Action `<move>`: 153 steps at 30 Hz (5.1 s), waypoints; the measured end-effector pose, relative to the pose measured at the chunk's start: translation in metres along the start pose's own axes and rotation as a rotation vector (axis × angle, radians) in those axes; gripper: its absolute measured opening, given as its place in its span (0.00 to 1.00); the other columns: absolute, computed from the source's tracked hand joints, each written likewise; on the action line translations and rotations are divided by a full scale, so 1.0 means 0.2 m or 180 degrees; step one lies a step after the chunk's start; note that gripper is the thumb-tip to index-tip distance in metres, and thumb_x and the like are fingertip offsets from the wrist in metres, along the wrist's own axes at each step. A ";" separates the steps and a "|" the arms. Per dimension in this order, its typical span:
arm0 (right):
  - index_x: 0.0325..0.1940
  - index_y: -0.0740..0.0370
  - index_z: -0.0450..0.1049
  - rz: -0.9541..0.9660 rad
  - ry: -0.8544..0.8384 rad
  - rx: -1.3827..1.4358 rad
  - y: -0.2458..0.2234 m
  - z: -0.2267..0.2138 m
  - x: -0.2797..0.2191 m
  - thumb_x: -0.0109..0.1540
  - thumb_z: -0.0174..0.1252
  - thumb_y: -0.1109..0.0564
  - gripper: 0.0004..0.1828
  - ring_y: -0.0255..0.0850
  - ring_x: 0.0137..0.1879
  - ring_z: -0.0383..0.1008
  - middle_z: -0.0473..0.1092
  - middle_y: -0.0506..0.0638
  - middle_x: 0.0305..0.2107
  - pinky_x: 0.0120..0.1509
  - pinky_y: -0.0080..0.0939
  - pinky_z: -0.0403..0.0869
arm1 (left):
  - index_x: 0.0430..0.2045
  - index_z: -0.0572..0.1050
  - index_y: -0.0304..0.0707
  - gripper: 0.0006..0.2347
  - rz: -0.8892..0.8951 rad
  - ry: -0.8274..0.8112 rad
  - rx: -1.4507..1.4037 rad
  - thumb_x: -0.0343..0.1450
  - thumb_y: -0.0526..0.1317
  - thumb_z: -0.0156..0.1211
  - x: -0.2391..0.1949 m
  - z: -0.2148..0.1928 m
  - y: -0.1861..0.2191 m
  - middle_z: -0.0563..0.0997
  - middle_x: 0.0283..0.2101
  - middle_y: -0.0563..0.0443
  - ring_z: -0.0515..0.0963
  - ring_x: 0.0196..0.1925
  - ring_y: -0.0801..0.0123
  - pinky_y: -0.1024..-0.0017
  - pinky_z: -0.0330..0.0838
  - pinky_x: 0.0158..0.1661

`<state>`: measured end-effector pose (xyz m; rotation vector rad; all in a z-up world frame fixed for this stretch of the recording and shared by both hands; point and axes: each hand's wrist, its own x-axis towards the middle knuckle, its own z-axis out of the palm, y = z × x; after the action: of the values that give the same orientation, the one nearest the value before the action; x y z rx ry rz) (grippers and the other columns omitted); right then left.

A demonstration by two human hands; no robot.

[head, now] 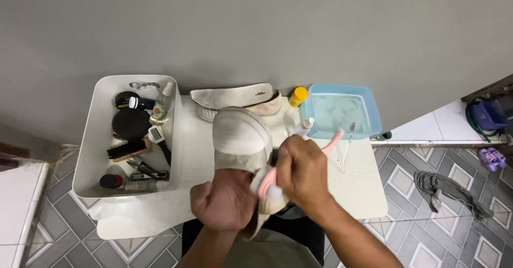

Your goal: The person scrubs a white sneaker with a pink toothbrush, applying cleaning solution to the sole and upper parts. They repeatedly dip the brush into a blue water basin and continue scrubbing the shoe's surface.

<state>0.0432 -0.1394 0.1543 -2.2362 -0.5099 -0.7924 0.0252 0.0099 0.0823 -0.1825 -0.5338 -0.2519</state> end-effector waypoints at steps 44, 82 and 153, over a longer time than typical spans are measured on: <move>0.20 0.61 0.53 -0.0624 0.0904 -0.0133 0.04 0.06 0.03 0.66 0.46 0.64 0.19 0.44 0.22 0.50 0.55 0.50 0.16 0.36 0.45 0.54 | 0.75 0.35 0.30 0.36 0.0071 -0.0023 0.0318 0.74 0.40 0.49 -0.05 -0.02 -0.09 0.38 0.78 0.32 0.32 0.82 0.44 0.44 0.18 0.76; 0.22 0.57 0.61 0.0227 0.0654 -0.0297 0.20 0.10 -0.02 0.64 0.48 0.68 0.17 0.45 0.28 0.57 0.62 0.49 0.19 0.39 0.48 0.59 | 0.47 0.61 0.41 0.13 0.0104 0.0338 0.0775 0.72 0.42 0.52 -0.12 -0.13 -0.09 0.65 0.52 0.51 0.59 0.56 0.63 0.62 0.50 0.58; 0.62 0.48 0.71 0.3314 -0.2372 -0.1322 1.45 -0.36 0.24 0.65 0.43 0.41 0.25 0.53 0.62 0.71 0.72 0.56 0.58 0.62 0.52 0.69 | 0.23 0.61 0.47 0.07 0.0191 0.0821 0.1397 0.68 0.45 0.49 -0.22 -0.28 0.00 0.60 0.36 0.57 0.56 0.38 0.63 0.60 0.50 0.43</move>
<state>0.2111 -0.3814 0.0862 -2.6539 0.5638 0.5336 0.0148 0.0059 0.0124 0.2576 -0.3158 -0.0928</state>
